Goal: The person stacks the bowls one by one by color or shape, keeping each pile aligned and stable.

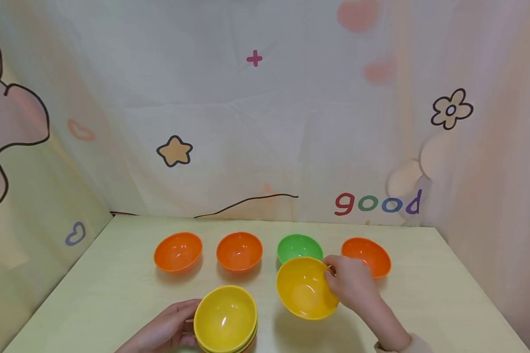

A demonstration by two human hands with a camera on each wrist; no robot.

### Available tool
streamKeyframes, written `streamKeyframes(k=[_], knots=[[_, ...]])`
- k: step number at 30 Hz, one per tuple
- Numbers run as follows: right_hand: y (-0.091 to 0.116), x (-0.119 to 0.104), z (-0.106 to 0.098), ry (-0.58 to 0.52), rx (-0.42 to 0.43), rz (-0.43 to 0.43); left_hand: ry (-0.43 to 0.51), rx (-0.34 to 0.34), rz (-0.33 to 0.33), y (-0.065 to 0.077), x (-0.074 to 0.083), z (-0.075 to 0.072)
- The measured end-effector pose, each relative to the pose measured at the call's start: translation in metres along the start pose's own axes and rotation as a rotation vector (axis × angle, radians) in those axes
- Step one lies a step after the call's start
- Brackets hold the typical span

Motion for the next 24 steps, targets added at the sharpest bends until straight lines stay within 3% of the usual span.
streamKeyframes(k=[13,24], knots=[[-0.021,-0.034,0.008,-0.028,0.007,-0.036,-0.008,-0.013,0.008,0.000,0.001,0.002],[-0.033,-0.066,0.017,-0.018,0.038,-0.133,0.003,-0.022,0.017,0.000,0.001,0.002]])
Point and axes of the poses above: each hand's wrist, its own y-axis away from the middle knuckle, its own z-axis out of the palm, x = y × z, the point moved 5 cm from there along -y, towards the middle knuckle, and after that the axes turned 12 degrees about -z, right-handed, at the moved point
